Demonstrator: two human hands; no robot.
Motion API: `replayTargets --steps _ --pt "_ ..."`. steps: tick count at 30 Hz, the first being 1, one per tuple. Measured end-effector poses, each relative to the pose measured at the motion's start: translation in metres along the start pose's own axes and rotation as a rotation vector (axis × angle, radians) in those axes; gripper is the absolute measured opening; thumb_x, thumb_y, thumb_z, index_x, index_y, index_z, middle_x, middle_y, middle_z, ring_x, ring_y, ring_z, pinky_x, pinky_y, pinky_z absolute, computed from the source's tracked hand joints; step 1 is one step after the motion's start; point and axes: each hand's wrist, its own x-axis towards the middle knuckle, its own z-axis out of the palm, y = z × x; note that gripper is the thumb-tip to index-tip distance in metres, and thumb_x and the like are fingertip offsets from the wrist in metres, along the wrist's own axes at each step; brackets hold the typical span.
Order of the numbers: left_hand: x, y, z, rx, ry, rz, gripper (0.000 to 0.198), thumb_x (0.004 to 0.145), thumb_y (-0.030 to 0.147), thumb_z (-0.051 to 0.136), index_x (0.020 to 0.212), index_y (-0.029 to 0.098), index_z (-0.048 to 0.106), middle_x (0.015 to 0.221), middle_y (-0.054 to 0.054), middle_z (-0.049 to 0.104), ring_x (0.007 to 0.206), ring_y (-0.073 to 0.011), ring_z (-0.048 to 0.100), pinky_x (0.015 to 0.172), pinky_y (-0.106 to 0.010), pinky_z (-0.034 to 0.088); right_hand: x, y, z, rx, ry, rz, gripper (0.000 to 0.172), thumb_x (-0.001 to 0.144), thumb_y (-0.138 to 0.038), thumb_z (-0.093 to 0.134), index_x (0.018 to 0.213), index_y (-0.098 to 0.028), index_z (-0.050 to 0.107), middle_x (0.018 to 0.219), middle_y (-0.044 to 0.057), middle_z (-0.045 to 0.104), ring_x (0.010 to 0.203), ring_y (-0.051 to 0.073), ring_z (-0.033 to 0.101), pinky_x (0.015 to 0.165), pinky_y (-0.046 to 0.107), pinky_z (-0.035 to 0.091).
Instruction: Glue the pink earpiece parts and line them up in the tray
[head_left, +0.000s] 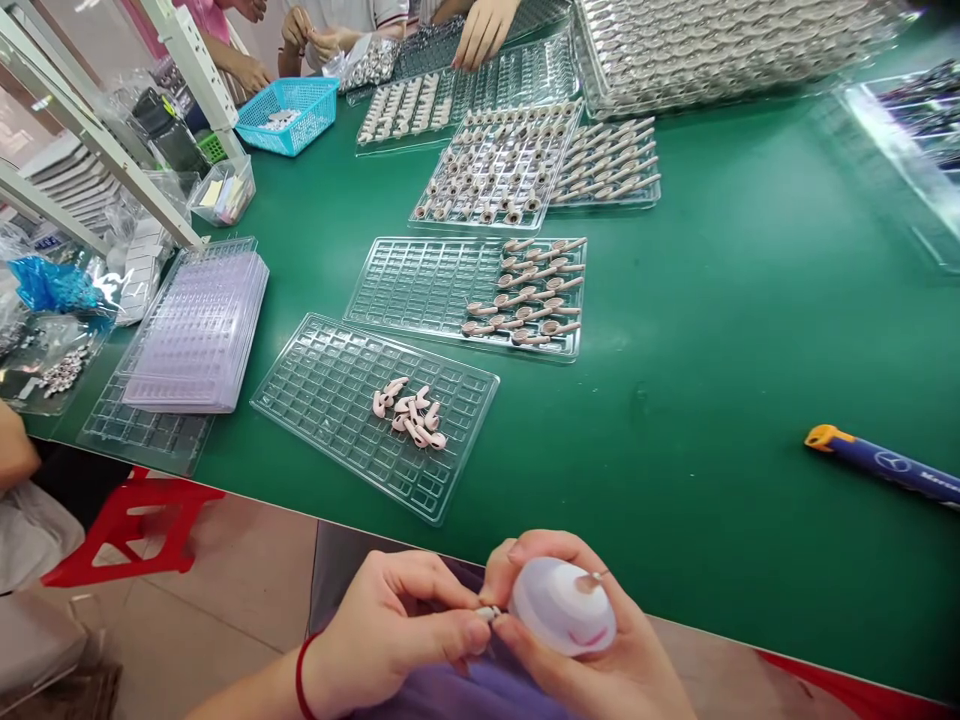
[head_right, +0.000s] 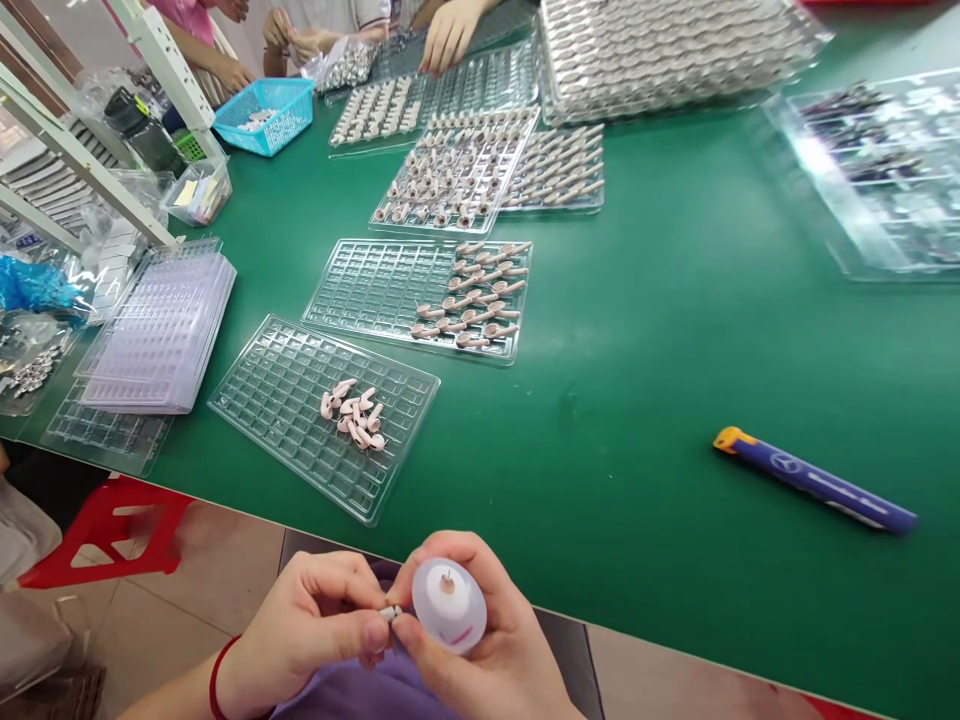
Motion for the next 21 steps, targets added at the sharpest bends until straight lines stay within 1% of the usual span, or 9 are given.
replayTargets --steps 6,12,15,17,18,21 --pt "0.000 0.001 -0.001 0.018 0.011 0.035 0.027 0.072 0.040 0.082 0.068 0.014 0.076 0.064 -0.001 0.057 0.059 -0.0096 0.054 0.059 -0.022 0.044 0.001 0.005 -0.003 -0.086 0.023 -0.019 0.026 0.081 -0.034 0.076 0.098 -0.027 0.057 0.077 -0.003 0.063 0.063 0.011 0.059 0.057 0.023 0.051" --pt "-0.001 0.000 -0.001 -0.024 0.011 0.030 0.027 0.073 0.040 0.082 0.068 0.014 0.075 0.063 0.000 0.057 0.057 -0.0085 0.055 0.060 -0.021 0.045 0.001 0.004 0.001 -0.090 0.027 -0.031 0.024 0.082 -0.034 0.076 0.097 -0.029 0.058 0.077 -0.004 0.063 0.064 0.010 0.059 0.058 0.021 0.050" --pt "-0.001 0.000 -0.002 0.009 0.014 0.047 0.028 0.074 0.042 0.081 0.069 0.015 0.076 0.064 0.000 0.058 0.058 -0.0092 0.056 0.060 -0.021 0.047 0.000 0.003 0.002 -0.100 0.020 -0.013 0.023 0.083 -0.035 0.074 0.098 -0.030 0.057 0.079 -0.004 0.062 0.064 0.010 0.059 0.059 0.021 0.051" --pt "-0.002 0.001 -0.004 0.087 0.050 0.102 0.025 0.075 0.040 0.079 0.072 0.015 0.077 0.065 -0.001 0.060 0.060 -0.0100 0.057 0.060 -0.021 0.047 0.000 0.002 -0.001 -0.148 0.021 0.013 0.025 0.082 -0.039 0.074 0.099 -0.031 0.057 0.082 -0.004 0.062 0.067 0.010 0.060 0.062 0.020 0.052" --pt "-0.002 0.001 -0.006 0.162 0.082 0.153 0.022 0.077 0.038 0.078 0.074 0.015 0.078 0.067 -0.002 0.062 0.062 -0.0105 0.058 0.060 -0.021 0.048 0.000 0.001 -0.004 -0.192 0.030 0.024 0.029 0.081 -0.042 0.075 0.101 -0.031 0.057 0.084 -0.004 0.062 0.069 0.011 0.060 0.063 0.020 0.052" --pt "-0.003 0.000 -0.013 0.515 0.196 0.398 0.011 0.082 0.026 0.073 0.085 0.017 0.079 0.074 -0.004 0.066 0.065 -0.0115 0.060 0.059 -0.020 0.049 0.001 -0.002 -0.018 -0.374 0.104 0.014 0.040 0.080 -0.050 0.072 0.112 -0.032 0.056 0.093 0.000 0.065 0.075 0.013 0.062 0.065 0.020 0.055"
